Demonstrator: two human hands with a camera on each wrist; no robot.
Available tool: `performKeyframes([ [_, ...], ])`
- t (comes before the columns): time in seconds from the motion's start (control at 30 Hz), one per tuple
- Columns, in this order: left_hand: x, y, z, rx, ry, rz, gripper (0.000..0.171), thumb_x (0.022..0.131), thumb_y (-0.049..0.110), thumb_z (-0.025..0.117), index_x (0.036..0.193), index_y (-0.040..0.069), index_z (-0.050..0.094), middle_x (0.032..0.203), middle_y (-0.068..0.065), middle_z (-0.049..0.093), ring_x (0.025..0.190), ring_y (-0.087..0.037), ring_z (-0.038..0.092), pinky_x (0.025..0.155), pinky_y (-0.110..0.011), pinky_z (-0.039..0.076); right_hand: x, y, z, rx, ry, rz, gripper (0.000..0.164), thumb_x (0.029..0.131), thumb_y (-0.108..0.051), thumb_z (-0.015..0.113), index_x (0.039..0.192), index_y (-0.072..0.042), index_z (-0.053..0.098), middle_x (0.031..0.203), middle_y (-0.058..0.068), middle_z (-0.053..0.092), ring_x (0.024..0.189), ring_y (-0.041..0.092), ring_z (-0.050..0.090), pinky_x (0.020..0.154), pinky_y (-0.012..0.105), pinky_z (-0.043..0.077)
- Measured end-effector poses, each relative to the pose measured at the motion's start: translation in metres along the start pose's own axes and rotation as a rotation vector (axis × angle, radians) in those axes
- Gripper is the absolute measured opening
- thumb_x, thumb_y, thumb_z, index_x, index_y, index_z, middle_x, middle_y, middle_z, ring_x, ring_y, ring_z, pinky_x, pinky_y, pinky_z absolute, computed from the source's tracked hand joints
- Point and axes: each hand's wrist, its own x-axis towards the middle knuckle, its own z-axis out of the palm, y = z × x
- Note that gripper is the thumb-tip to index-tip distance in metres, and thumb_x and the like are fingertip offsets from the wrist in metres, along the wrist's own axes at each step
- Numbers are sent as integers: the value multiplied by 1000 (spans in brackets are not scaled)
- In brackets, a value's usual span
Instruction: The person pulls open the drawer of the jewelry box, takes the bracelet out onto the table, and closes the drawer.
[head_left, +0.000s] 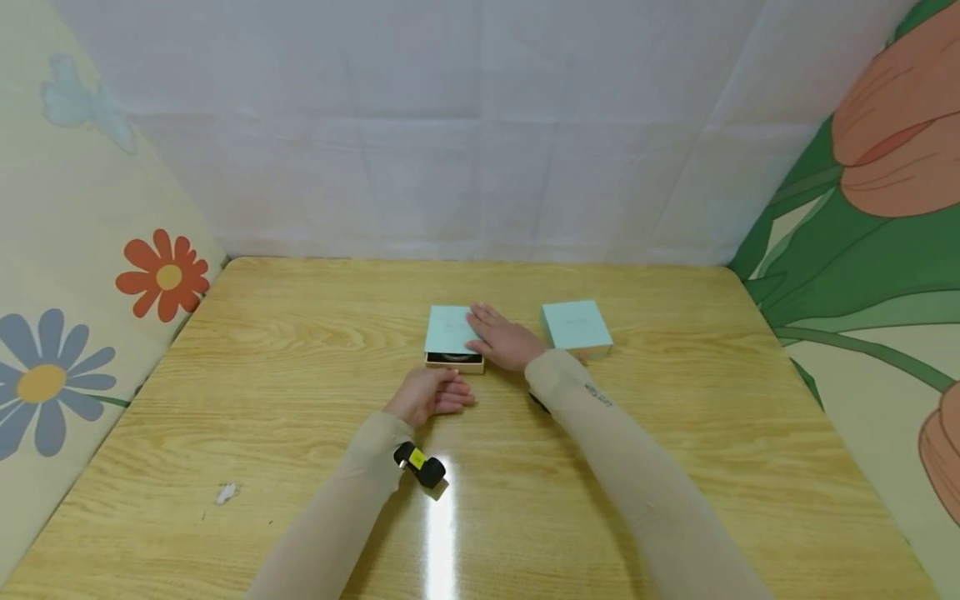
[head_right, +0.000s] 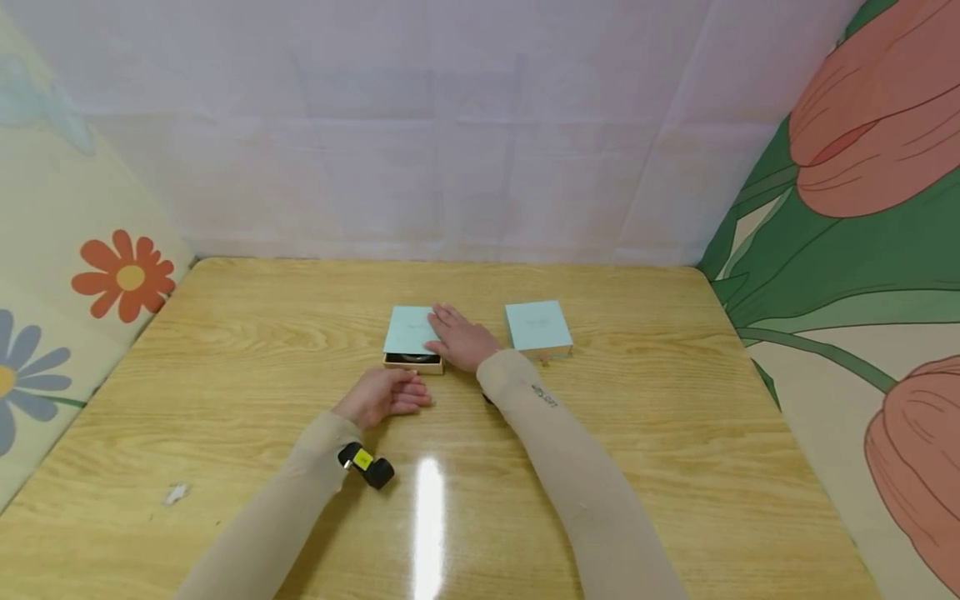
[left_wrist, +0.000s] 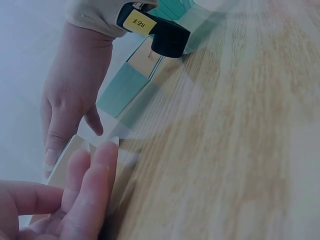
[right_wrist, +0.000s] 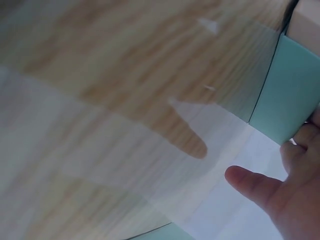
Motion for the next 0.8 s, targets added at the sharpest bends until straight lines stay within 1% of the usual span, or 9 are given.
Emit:
performKeyframes([
  [0.4, -4, -1, 0, 4, 0, -3, 21, 102, 6, 42, 108, -9, 55, 72, -6, 66, 64, -17, 69, 60, -27, 58, -2, -2, -2, -4, 2, -4, 61, 106, -34, 39, 153, 0, 19, 161, 15, 11, 148, 28, 5, 119, 38, 11],
  [0.8, -4, -2, 2, -12, -3, 7, 19, 101, 5, 42, 104, -9, 54, 70, -6, 66, 62, -17, 68, 57, -26, 57, -2, -2, -1, 1, 1, 2, 62, 106, -35, 39, 153, -1, 19, 161, 14, 10, 148, 27, 4, 119, 39, 12],
])
